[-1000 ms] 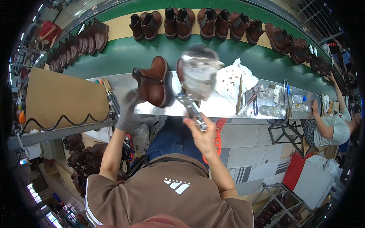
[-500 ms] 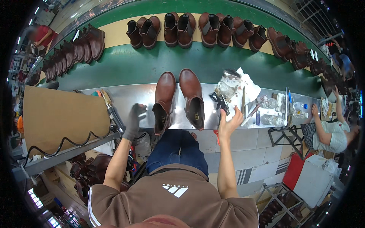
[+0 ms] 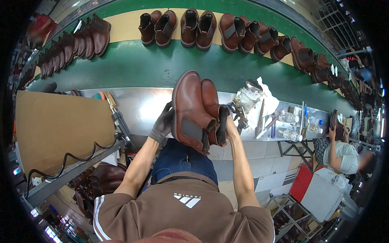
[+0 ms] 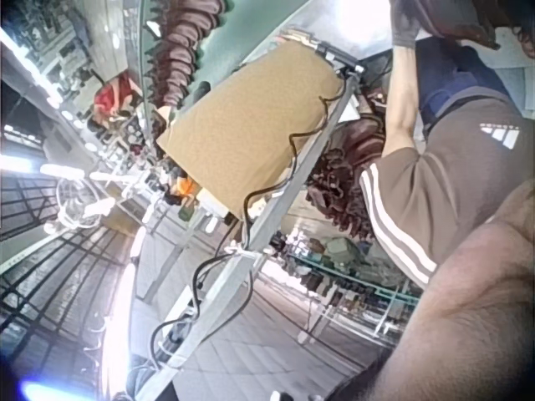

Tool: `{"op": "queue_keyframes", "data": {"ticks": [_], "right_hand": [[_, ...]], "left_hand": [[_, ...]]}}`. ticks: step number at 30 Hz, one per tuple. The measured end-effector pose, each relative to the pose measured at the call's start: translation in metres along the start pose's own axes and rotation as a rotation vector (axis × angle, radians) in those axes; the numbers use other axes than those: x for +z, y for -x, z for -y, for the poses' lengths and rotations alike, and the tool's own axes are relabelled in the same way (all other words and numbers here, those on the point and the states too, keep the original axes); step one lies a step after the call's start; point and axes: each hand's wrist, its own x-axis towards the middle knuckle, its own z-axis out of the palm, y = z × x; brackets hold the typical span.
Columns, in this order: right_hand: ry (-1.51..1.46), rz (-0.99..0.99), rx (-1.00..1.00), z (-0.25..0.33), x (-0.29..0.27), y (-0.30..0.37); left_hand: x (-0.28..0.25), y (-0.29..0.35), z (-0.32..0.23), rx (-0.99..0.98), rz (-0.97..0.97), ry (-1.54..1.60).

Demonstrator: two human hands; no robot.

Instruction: Using a heat gun, brush, and air spray to finish and clean leather boots on a factory production line.

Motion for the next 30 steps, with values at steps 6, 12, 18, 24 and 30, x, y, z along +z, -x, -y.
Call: {"op": "queue_keyframes", "data": {"ticks": [6, 12, 18, 24, 30], "right_hand": [[-0.080, -0.018, 0.016, 0.046, 0.058, 0.050], [-0.138, -0.030, 0.039, 0.070, 0.089, 0.054], [-0.178, 0.025, 0.106, 0.089, 0.089, 0.035], [-0.108, 0.024, 0.054, 0.087, 0.090, 0.023], [1.179, -0.081, -0.210, 0.133, 0.097, 0.045]], "left_hand": [[0.031, -0.003, -0.014, -0.192, 0.099, 0.327], [0.079, -0.015, -0.006, 0.356, -0.033, -0.532], [0.088, -0.010, -0.027, -0.108, 0.022, 0.458], [0.102, 0.010, -0.026, -0.218, 0.096, 0.483], [0.102, 0.015, -0.027, -0.165, 0.065, 0.683]]}}
